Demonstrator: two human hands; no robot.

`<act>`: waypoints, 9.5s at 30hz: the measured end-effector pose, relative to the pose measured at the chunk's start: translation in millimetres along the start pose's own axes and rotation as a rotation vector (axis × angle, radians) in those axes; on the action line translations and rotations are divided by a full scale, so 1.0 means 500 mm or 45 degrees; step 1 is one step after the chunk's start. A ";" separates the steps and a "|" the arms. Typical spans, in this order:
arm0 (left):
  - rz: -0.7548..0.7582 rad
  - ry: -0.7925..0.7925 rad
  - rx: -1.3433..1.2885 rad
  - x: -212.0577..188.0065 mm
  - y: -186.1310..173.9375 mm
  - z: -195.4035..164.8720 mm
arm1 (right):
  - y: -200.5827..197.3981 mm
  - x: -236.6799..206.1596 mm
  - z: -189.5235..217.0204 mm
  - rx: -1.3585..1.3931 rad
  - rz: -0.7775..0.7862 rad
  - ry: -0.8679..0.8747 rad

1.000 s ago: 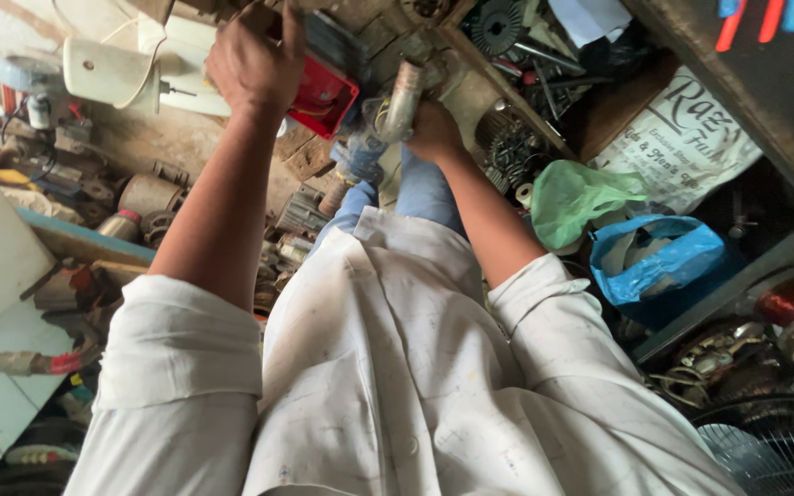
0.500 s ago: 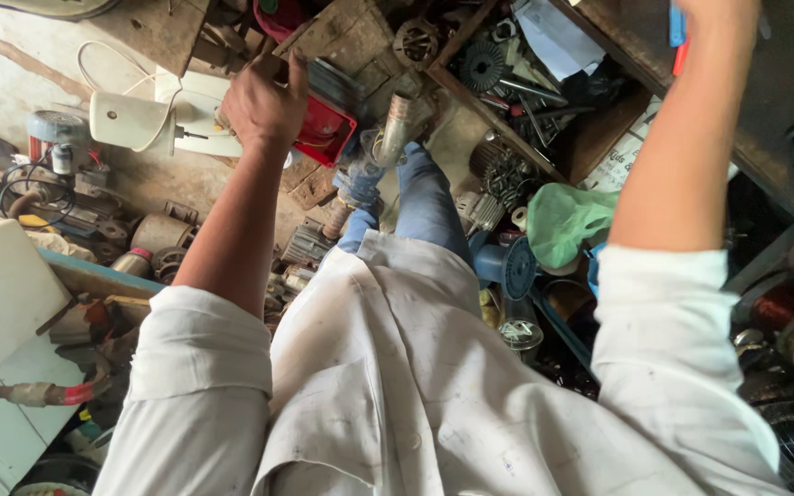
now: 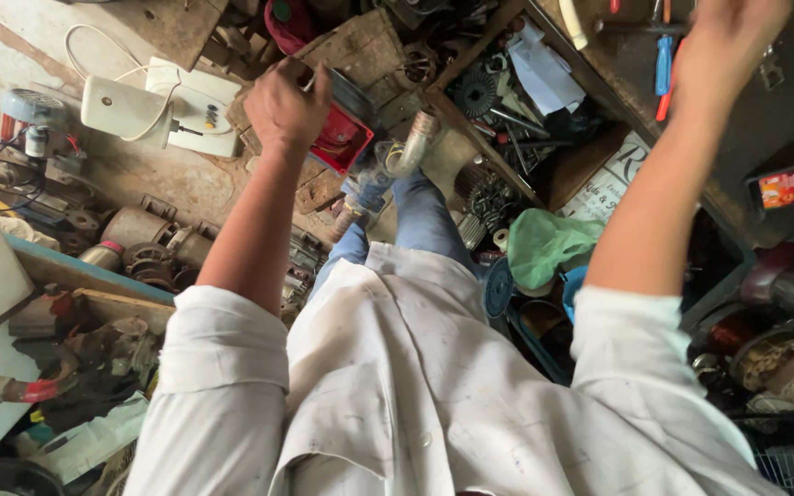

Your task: The person sits on the floor of a cluttered repair workshop working on a water pump assembly. They use a long metal rod to work inside the pump housing, reposition the pump repeatedly, and strike components with a hammer to seat or free parts.

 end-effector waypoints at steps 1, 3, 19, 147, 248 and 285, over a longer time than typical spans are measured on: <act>0.016 -0.001 -0.008 0.000 0.000 -0.002 | 0.014 -0.056 0.010 0.187 0.171 -0.002; 0.040 0.000 -0.020 0.000 -0.005 -0.008 | 0.066 -0.210 0.029 0.413 0.643 0.154; -0.622 -0.131 -0.618 -0.196 -0.032 0.121 | 0.337 -0.468 0.119 0.094 1.994 0.009; -0.829 -0.475 -1.307 -0.418 0.069 0.253 | 0.429 -0.808 0.768 -1.600 2.031 -2.721; -0.860 -0.665 -1.132 -0.427 0.083 0.208 | 0.437 -1.000 0.658 -1.672 1.603 -3.806; -0.626 -0.569 -0.949 -0.426 0.097 0.222 | 0.243 -0.570 0.545 -0.581 2.076 -0.422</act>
Point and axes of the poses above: each hand's wrist, its own x-axis towards the middle knuckle, its own y-axis out of the palm, z = x × y, the point moved 3 cm from there along x, towards the middle knuckle, and after that the axes turned 2 degrees about y, right-handed, at the moved point
